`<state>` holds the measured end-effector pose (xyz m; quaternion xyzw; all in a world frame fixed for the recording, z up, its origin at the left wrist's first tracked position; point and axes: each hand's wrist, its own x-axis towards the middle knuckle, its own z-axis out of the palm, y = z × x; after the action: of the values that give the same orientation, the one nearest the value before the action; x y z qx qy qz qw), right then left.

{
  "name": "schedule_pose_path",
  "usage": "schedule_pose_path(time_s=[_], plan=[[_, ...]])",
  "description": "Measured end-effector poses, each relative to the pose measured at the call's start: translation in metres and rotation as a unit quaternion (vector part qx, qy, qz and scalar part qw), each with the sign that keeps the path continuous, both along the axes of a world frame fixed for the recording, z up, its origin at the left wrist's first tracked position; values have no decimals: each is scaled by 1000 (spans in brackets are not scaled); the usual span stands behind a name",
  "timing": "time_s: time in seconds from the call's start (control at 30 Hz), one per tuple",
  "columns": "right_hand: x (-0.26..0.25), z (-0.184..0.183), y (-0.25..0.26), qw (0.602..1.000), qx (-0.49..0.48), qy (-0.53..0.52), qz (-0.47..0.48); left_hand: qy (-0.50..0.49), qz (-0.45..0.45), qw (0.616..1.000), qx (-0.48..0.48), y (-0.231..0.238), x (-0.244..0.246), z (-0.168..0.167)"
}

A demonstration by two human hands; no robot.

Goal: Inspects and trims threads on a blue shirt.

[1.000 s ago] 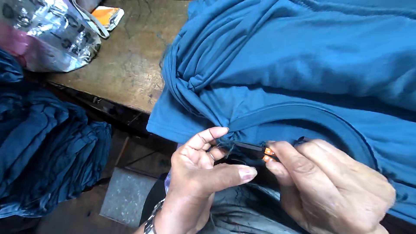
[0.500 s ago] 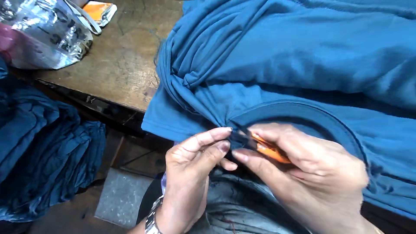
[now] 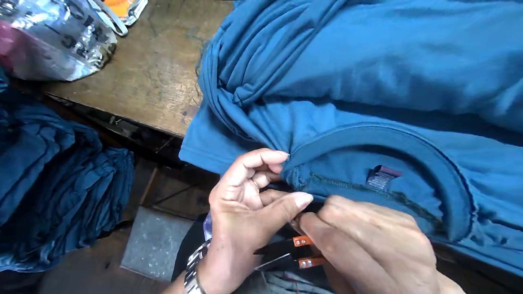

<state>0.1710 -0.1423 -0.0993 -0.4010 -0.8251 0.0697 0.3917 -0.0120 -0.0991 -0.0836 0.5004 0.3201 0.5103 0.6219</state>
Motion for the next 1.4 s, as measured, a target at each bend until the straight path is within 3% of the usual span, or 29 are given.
schedule_pose_path(time_s=[0.1,0.23,0.4,0.63,1.17,1.4], plan=[[11,-3,-7,999,-36,1,-7,38,-8,999,38,4,-4,4],[29,5,-17,990,-100,-31,-98,40,-35,998,-41,3,-10,8],[46,-6,-9,978,-16,-69,-198,-58,-60,981,-173,1,-12,12],[31,-4,6,984,36,-57,-166,-116,-85,965,-220,2,-13,15],[43,-5,-2,984,13,-87,-153,-73,-69,971,-215,-2,-14,19],[29,-2,7,987,54,-73,-135,-61,-69,975,-201,-3,-12,20]])
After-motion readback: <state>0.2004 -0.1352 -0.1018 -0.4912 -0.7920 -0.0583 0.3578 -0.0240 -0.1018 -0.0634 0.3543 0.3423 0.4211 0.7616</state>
